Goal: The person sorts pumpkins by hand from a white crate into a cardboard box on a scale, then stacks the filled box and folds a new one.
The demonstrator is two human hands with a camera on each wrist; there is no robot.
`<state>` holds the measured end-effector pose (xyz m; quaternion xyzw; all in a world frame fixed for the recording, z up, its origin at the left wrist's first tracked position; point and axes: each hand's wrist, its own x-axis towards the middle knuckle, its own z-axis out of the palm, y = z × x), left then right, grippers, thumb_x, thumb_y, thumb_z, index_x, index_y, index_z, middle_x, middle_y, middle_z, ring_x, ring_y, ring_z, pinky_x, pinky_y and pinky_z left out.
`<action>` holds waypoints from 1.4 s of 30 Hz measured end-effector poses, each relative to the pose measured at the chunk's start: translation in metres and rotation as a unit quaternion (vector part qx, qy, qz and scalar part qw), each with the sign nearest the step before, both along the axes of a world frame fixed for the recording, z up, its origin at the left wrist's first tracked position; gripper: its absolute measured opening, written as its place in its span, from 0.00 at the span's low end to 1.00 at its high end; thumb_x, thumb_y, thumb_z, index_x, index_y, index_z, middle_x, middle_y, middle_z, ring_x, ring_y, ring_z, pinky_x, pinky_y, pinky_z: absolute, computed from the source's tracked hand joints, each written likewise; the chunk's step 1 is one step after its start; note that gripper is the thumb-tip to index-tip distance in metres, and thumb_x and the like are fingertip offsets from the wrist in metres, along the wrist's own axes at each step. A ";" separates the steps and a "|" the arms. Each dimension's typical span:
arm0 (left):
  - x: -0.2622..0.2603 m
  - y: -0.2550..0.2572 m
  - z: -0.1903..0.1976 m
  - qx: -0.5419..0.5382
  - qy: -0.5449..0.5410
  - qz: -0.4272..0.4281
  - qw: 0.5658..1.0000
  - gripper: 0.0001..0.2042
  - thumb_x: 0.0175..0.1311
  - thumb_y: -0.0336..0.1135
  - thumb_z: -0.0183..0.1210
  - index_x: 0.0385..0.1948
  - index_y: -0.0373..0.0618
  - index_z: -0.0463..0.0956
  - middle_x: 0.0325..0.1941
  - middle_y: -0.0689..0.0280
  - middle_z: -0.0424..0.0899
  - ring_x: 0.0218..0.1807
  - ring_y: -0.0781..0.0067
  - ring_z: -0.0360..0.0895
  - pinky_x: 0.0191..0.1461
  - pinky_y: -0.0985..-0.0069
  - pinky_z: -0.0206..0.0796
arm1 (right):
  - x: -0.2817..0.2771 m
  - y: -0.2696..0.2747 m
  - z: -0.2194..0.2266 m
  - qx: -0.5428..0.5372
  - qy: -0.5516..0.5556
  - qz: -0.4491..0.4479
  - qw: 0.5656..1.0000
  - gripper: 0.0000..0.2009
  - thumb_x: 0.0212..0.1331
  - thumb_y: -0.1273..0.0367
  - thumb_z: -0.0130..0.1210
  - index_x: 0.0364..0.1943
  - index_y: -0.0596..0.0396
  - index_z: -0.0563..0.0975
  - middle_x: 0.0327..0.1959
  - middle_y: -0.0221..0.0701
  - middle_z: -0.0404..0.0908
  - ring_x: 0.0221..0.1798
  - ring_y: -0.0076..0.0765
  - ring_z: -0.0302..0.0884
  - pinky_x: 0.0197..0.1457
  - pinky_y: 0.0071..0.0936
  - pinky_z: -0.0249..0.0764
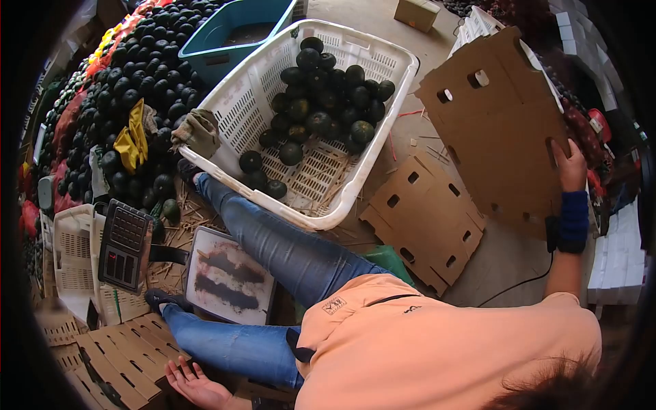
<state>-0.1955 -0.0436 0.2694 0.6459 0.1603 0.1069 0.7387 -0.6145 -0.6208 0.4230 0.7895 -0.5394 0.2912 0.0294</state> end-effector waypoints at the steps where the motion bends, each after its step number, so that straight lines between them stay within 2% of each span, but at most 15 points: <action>1: 0.001 0.000 0.002 -0.004 -0.003 -0.008 1.000 0.19 0.65 0.40 0.44 0.57 0.46 0.63 0.58 0.65 0.68 0.57 0.70 0.67 0.55 0.74 0.54 | 0.003 0.009 0.013 -0.040 -0.061 0.026 0.997 0.19 0.57 0.56 0.56 0.42 0.57 0.76 0.35 0.32 0.82 0.38 0.23 0.77 0.43 0.22 0.70; 2: 0.001 -0.006 0.005 0.015 -0.005 -0.009 1.000 0.20 0.64 0.40 0.43 0.57 0.46 0.63 0.58 0.66 0.68 0.57 0.70 0.67 0.55 0.74 0.55 | 0.015 0.026 0.026 -0.074 -0.102 0.097 0.987 0.19 0.58 0.57 0.56 0.45 0.57 0.75 0.36 0.32 0.81 0.37 0.24 0.76 0.42 0.22 0.70; 5: 0.005 -0.015 0.009 0.023 -0.042 -0.067 0.997 0.20 0.63 0.40 0.44 0.57 0.47 0.62 0.58 0.67 0.68 0.57 0.70 0.66 0.55 0.74 0.55 | 0.030 0.037 0.041 -0.077 -0.233 0.040 0.969 0.15 0.61 0.57 0.52 0.40 0.55 0.75 0.25 0.22 0.71 0.32 0.18 0.68 0.36 0.17 0.63; 8: 0.007 -0.033 0.028 0.059 -0.084 -0.093 0.990 0.22 0.60 0.40 0.48 0.55 0.43 0.62 0.60 0.61 0.65 0.58 0.65 0.65 0.58 0.66 0.55 | 0.072 0.037 0.063 -0.082 -0.321 0.237 0.913 0.14 0.63 0.55 0.49 0.39 0.50 0.74 0.20 0.19 0.61 0.25 0.15 0.59 0.32 0.15 0.58; 12: 0.012 -0.049 0.049 0.131 -0.133 -0.162 0.969 0.31 0.60 0.47 0.49 0.62 0.40 0.54 0.65 0.58 0.60 0.65 0.63 0.56 0.66 0.64 0.44 | 0.142 -0.002 0.061 0.196 -0.567 0.373 0.707 0.11 0.66 0.58 0.44 0.47 0.40 0.72 0.22 0.14 0.61 0.20 0.10 0.52 0.24 0.13 0.54; 15: 0.027 -0.042 0.039 0.179 -0.176 -0.192 0.949 0.40 0.58 0.58 0.53 0.65 0.39 0.50 0.67 0.55 0.56 0.68 0.60 0.53 0.68 0.64 0.40 | 0.262 0.014 0.017 0.414 -0.538 0.470 0.565 0.12 0.67 0.57 0.43 0.47 0.41 0.72 0.21 0.13 0.62 0.19 0.08 0.54 0.24 0.12 0.55; 18: 0.044 -0.011 0.005 0.049 -0.068 -0.288 0.954 0.42 0.54 0.60 0.58 0.62 0.37 0.54 0.60 0.57 0.65 0.62 0.66 0.61 0.65 0.69 0.49 | 0.398 0.082 -0.033 0.590 -0.370 0.564 0.443 0.12 0.67 0.54 0.42 0.38 0.43 0.71 0.18 0.14 0.62 0.18 0.11 0.56 0.24 0.13 0.58; 19: 0.048 -0.005 -0.004 0.031 -0.070 -0.207 0.975 0.37 0.56 0.57 0.57 0.58 0.36 0.58 0.55 0.60 0.68 0.56 0.69 0.63 0.60 0.72 0.53 | 0.438 0.104 -0.052 0.639 -0.359 0.531 0.426 0.13 0.66 0.54 0.43 0.33 0.45 0.70 0.17 0.16 0.61 0.19 0.14 0.58 0.25 0.14 0.58; 24: 0.052 0.040 -0.051 0.138 0.020 0.082 0.987 0.21 0.64 0.52 0.52 0.35 0.38 0.70 0.35 0.67 0.73 0.39 0.78 0.65 0.47 0.77 0.60 | 0.596 0.189 -0.154 0.674 -0.243 0.492 0.494 0.16 0.62 0.57 0.48 0.41 0.55 0.75 0.27 0.27 0.74 0.30 0.25 0.70 0.36 0.23 0.67; 25: 0.049 0.052 -0.073 0.143 0.043 0.089 0.985 0.20 0.65 0.52 0.51 0.33 0.38 0.70 0.33 0.68 0.73 0.37 0.78 0.64 0.45 0.77 0.60 | 0.614 0.196 -0.181 0.655 -0.209 0.525 0.502 0.17 0.62 0.58 0.50 0.44 0.58 0.75 0.32 0.31 0.78 0.36 0.28 0.74 0.41 0.24 0.69; 28: 0.035 0.057 -0.082 0.239 0.125 0.074 0.960 0.21 0.66 0.48 0.49 0.47 0.36 0.67 0.44 0.60 0.76 0.46 0.69 0.70 0.53 0.72 0.62 | 0.625 0.209 -0.233 0.531 0.004 0.539 0.653 0.29 0.59 0.60 0.51 0.61 0.63 0.62 0.54 0.44 0.71 0.56 0.38 0.69 0.58 0.26 0.63; 30: 0.030 0.061 -0.080 0.287 0.093 0.035 0.953 0.25 0.66 0.41 0.49 0.60 0.35 0.57 0.54 0.53 0.73 0.56 0.59 0.70 0.59 0.68 0.60 | 0.594 0.215 -0.232 0.477 0.063 0.565 0.670 0.33 0.58 0.61 0.51 0.65 0.60 0.53 0.58 0.49 0.67 0.61 0.41 0.65 0.63 0.28 0.58; 35: 0.028 0.062 -0.046 0.202 0.043 -0.012 0.978 0.26 0.64 0.32 0.50 0.61 0.34 0.55 0.56 0.55 0.72 0.56 0.64 0.69 0.61 0.72 0.58 | 0.540 0.239 -0.216 0.360 0.008 0.601 0.713 0.35 0.57 0.62 0.53 0.66 0.53 0.50 0.64 0.52 0.57 0.68 0.49 0.54 0.69 0.33 0.50; 39: 0.016 0.075 -0.023 0.042 -0.055 -0.048 0.996 0.27 0.62 0.28 0.51 0.63 0.36 0.53 0.54 0.59 0.73 0.52 0.74 0.71 0.58 0.78 0.59 | 0.532 0.221 -0.206 0.416 -0.093 0.607 0.671 0.17 0.58 0.67 0.49 0.51 0.59 0.72 0.50 0.39 0.75 0.56 0.35 0.67 0.60 0.26 0.60; 42: -0.014 0.056 0.028 0.023 -0.199 0.006 0.980 0.29 0.62 0.28 0.52 0.65 0.40 0.50 0.54 0.56 0.74 0.51 0.71 0.73 0.59 0.73 0.61 | 0.506 0.206 -0.178 0.534 -0.345 0.567 0.524 0.07 0.56 0.76 0.47 0.39 0.56 0.73 0.43 0.30 0.72 0.50 0.23 0.66 0.56 0.19 0.58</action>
